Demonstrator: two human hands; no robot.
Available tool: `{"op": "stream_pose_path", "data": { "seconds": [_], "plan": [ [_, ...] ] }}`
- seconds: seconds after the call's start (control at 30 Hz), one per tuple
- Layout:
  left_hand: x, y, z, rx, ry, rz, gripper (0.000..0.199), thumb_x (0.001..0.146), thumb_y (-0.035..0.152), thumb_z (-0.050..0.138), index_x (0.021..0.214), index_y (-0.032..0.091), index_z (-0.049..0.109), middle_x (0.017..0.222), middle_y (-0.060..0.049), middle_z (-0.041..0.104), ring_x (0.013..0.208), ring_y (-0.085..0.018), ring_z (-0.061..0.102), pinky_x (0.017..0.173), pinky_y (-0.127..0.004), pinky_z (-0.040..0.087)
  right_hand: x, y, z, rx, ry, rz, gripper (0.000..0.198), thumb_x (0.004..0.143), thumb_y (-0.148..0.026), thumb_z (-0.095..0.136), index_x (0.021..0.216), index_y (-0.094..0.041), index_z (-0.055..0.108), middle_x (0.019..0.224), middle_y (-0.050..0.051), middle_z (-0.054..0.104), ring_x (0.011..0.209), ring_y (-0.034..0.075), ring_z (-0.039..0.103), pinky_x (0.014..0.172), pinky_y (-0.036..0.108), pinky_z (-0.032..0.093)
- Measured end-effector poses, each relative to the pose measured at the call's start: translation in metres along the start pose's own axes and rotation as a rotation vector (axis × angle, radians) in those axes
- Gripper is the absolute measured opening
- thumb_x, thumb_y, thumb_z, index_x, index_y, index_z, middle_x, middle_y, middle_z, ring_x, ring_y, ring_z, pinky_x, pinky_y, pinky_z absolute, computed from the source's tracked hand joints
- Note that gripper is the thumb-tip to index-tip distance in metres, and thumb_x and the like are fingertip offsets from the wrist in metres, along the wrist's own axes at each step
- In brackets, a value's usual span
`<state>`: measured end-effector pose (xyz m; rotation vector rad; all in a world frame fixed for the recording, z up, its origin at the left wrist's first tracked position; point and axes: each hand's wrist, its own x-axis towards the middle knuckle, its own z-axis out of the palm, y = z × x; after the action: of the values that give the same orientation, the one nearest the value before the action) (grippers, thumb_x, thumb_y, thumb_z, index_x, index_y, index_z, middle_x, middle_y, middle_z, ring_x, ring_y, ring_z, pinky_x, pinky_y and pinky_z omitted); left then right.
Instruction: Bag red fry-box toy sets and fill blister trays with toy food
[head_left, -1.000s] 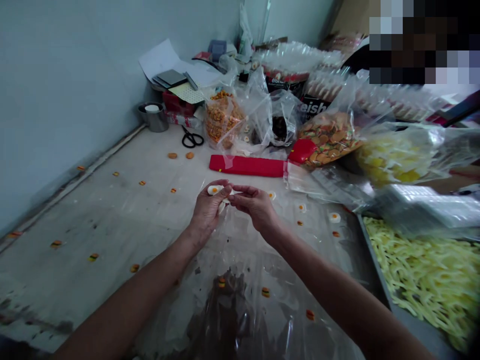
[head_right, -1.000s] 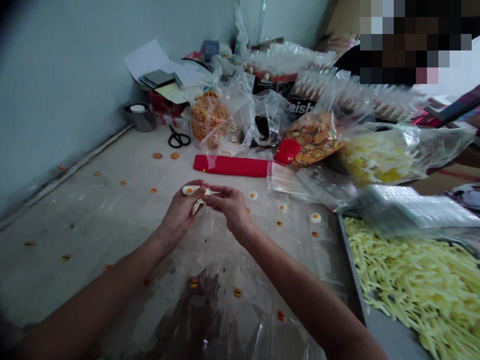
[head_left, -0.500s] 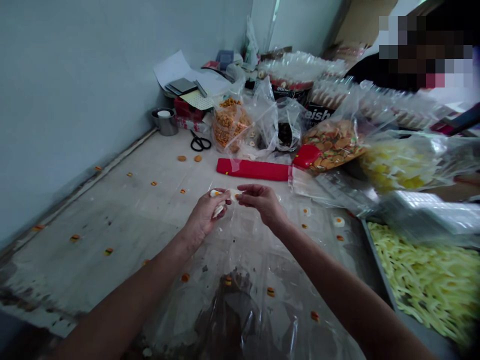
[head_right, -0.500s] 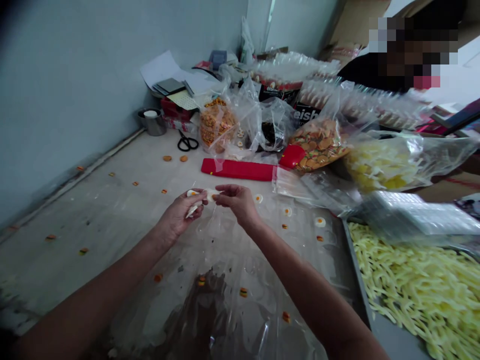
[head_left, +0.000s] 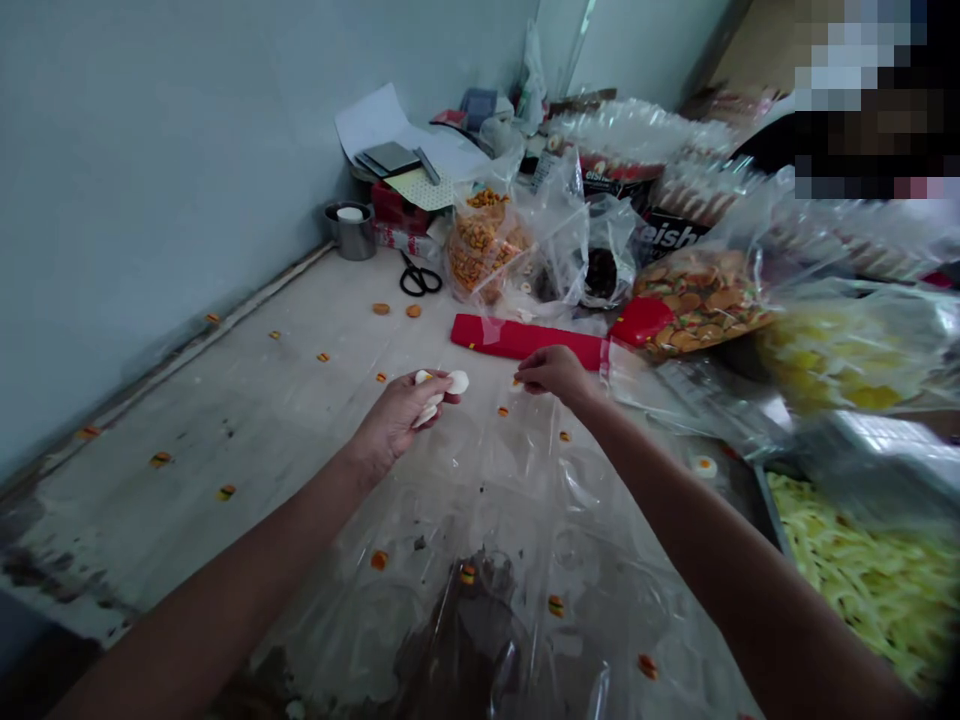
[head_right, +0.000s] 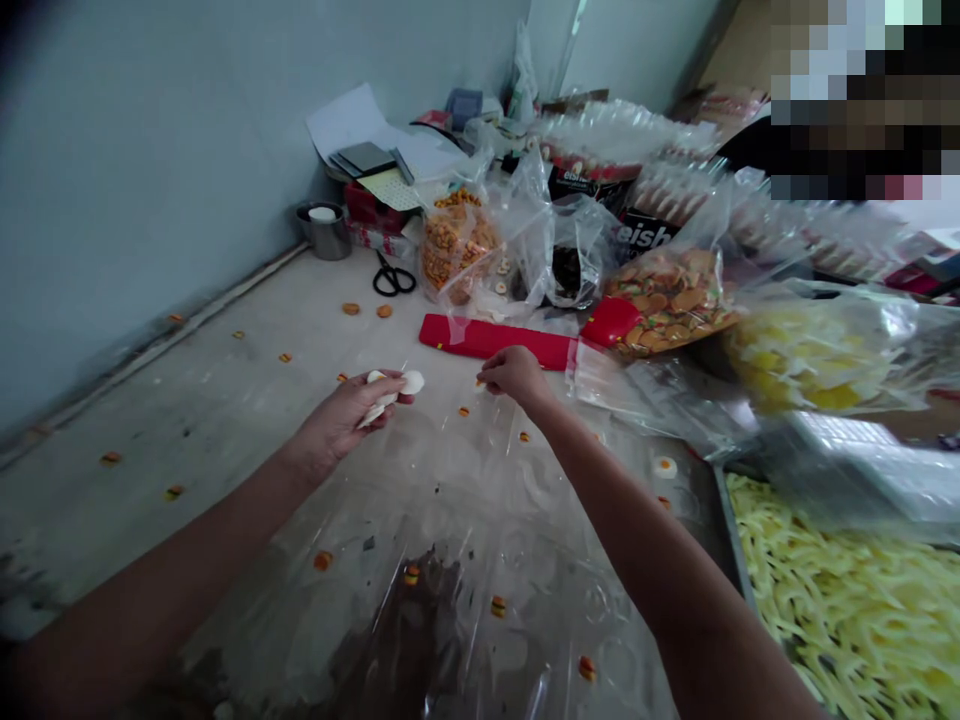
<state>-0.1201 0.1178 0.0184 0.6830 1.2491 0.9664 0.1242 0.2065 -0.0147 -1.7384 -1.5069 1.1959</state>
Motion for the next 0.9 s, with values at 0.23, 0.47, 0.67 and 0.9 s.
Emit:
{"op": "stream_pose_path", "data": {
  "seconds": [0.23, 0.47, 0.67, 0.9],
  "plan": [
    [0.002, 0.001, 0.003, -0.065, 0.004, -0.063, 0.02, 0.075, 0.024, 0.077, 0.092, 0.017, 0.069, 0.076, -0.005, 0.071, 0.049, -0.004, 0.049, 0.046, -0.015, 0.033, -0.033, -0.023, 0.016, -0.17, 0.135, -0.296, 0.04, 0.076, -0.055, 0.074, 0.067, -0.016, 0.071, 0.059, 0.001, 0.062, 0.057, 0.012, 0.055, 0.051, 0.023, 0.036],
    [0.001, 0.003, -0.005, -0.139, -0.023, -0.121, 0.022, 0.081, 0.029, 0.076, 0.098, 0.015, 0.071, 0.085, -0.006, 0.071, 0.051, -0.002, 0.05, 0.048, -0.012, 0.04, -0.029, -0.057, 0.052, 0.236, -0.346, -0.225, 0.021, 0.069, -0.029, 0.076, 0.082, -0.013, 0.073, 0.062, 0.002, 0.067, 0.056, 0.011, 0.06, 0.052, 0.02, 0.045],
    [0.007, 0.021, -0.055, -0.342, 0.143, -0.17, 0.01, 0.085, 0.02, 0.064, 0.088, 0.011, 0.066, 0.079, -0.01, 0.066, 0.049, -0.006, 0.051, 0.039, -0.013, 0.037, 0.013, -0.036, 0.049, -0.126, -0.205, -0.666, 0.014, 0.071, -0.011, 0.066, 0.083, -0.017, 0.068, 0.071, 0.001, 0.07, 0.065, 0.013, 0.065, 0.062, 0.023, 0.049],
    [0.009, 0.038, -0.079, -0.412, 0.036, -0.258, 0.029, 0.075, 0.013, 0.052, 0.1, 0.007, 0.064, 0.081, -0.017, 0.065, 0.06, -0.019, 0.061, 0.047, -0.026, 0.049, 0.035, -0.032, 0.057, -0.637, -0.195, -1.254, 0.02, 0.084, -0.008, 0.059, 0.084, -0.021, 0.074, 0.091, 0.006, 0.072, 0.091, 0.02, 0.061, 0.081, 0.032, 0.045]
  ]
}}
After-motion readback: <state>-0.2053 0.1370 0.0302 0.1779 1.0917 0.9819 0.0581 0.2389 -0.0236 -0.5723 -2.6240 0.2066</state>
